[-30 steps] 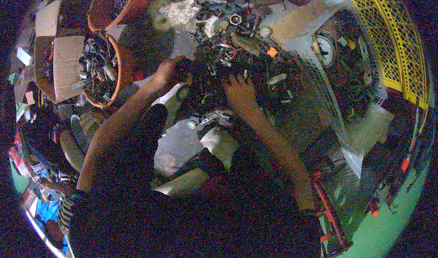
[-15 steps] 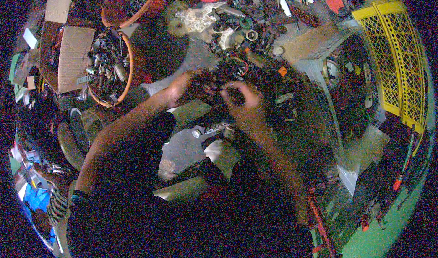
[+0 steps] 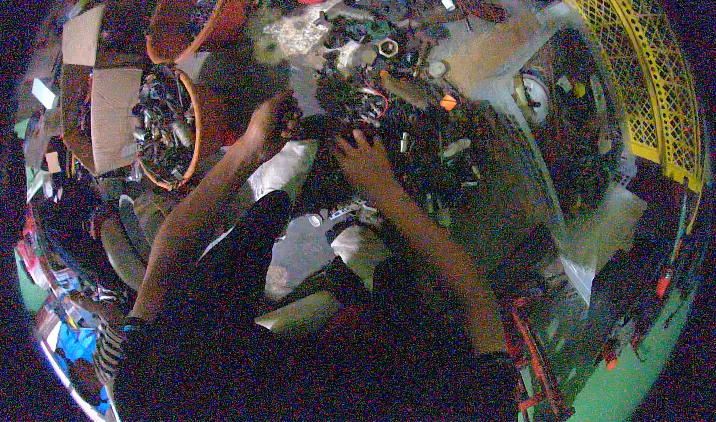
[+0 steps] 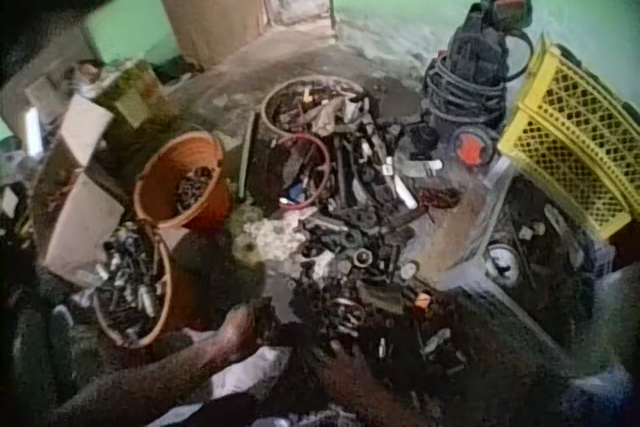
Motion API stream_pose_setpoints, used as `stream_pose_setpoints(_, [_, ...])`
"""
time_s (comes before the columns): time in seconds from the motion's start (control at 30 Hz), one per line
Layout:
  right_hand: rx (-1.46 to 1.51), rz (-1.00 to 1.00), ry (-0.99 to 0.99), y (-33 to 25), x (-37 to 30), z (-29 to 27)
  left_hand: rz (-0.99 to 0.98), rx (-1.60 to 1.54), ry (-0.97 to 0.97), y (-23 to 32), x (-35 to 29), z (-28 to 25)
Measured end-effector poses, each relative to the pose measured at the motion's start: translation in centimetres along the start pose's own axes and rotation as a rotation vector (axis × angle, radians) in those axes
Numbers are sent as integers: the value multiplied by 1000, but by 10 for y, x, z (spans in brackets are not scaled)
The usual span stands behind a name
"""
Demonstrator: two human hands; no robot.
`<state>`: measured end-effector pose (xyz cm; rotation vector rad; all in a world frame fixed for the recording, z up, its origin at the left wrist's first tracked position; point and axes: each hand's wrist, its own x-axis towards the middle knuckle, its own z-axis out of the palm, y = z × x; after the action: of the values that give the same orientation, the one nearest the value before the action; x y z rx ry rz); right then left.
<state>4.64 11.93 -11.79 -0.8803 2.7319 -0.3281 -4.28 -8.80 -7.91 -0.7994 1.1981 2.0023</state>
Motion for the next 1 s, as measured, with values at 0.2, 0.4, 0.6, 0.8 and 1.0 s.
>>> stream_pose_setpoints(0.2, [-36,84,32,-1,3,-2,-5,80,33,-6,-11,33])
stream_pose_setpoints(0.4, [75,142,40,9,-9,-5,-41,100,-7,-14,-6,22])
stream_pose_setpoints(0.6, [540,438,79,23,-24,-32,-74,42,-42,-28,-5,14])
stream_pose_setpoints(0.8, [238,266,147,30,-39,-11,-102,73,-85,-33,-4,14])
stream_pose_setpoints(1.0, [31,273,55,16,-29,-6,-86,69,-88,-36,-6,11])
